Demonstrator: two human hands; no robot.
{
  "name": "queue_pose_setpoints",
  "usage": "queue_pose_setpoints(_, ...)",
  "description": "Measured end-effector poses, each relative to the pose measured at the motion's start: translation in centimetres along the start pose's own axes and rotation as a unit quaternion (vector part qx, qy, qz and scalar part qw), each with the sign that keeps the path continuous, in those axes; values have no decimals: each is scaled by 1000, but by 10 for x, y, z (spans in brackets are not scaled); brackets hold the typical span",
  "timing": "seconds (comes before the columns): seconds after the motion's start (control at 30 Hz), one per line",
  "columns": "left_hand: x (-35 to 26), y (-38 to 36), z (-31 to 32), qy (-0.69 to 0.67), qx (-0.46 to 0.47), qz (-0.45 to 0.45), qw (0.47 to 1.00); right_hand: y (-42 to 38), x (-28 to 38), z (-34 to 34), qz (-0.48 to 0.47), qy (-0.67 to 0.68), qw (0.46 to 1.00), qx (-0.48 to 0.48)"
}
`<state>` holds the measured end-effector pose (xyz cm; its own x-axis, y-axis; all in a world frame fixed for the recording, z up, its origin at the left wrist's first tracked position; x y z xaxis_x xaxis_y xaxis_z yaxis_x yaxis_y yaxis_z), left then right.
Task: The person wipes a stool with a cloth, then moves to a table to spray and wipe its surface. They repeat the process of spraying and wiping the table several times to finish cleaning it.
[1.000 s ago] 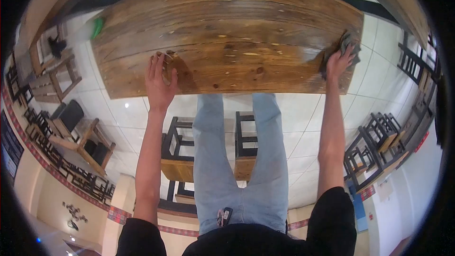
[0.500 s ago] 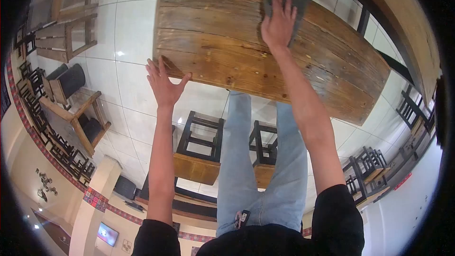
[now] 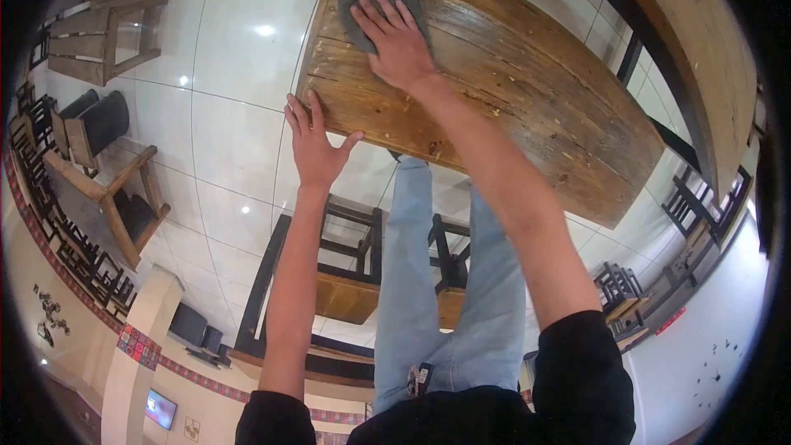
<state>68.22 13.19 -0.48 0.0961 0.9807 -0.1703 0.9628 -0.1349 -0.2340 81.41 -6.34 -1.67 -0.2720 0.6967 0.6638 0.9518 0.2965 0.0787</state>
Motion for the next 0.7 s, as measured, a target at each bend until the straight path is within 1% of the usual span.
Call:
queue_pose_setpoints(0.03,-1,0,-2,6,-3,4,1000,0,-6,-5,-54,-6,997,51)
queue_pose_setpoints(0.07,-2,0,-3,5,-4,3,1000,1,-19,-18,-56,-8,997,51)
queue_pose_setpoints(0.13,-2,2,-4,19,14,-3,1000,1,-50,-43,-55,-55,993,88)
queue_pose_setpoints(0.2,-3,3,-6,21,16,-7,1000,-11,-95,-83,43,-49,998,7)
queue_pose_setpoints(0.27,-1,0,-4,23,22,-9,999,-52,-122,-118,116,-82,986,-90)
queue_pose_setpoints(0.33,0,-1,-4,10,-9,-4,1000,-107,-138,-129,176,-142,966,-126)
queue_pose_setpoints(0.4,-1,-5,-6,22,-3,2,1000,-173,-151,-122,251,-181,924,-226)
queue_pose_setpoints(0.43,-1,-3,-8,31,-2,9,999,-182,-140,-111,253,-177,923,-228)
queue_pose_setpoints(0.5,3,-4,-9,35,6,10,999,-197,-129,-93,341,-189,891,-234)
queue_pose_setpoints(0.53,3,-5,-8,34,14,14,999,-185,-114,-87,343,-188,890,-234)
queue_pose_setpoints(0.6,4,-5,-9,20,19,15,1000,-150,-78,-68,329,-160,908,-206)
queue_pose_setpoints(0.67,8,-6,-8,4,23,11,1000,-104,-45,-45,304,-167,928,-136)
queue_pose_setpoints(0.7,12,-6,-9,-29,15,14,999,-80,-26,-31,276,-146,943,-114)
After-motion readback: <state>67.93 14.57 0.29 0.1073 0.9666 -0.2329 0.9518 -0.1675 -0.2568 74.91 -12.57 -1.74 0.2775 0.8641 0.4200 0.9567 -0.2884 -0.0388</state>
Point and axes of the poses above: each hand's wrist, its own y-axis towards the middle knuckle, its own z-axis out of the palm, x = y × z, the point moved 8 cm from there along y, towards the middle knuckle, and after that the axes turned 14 degrees about y, right-handed, at the moved point
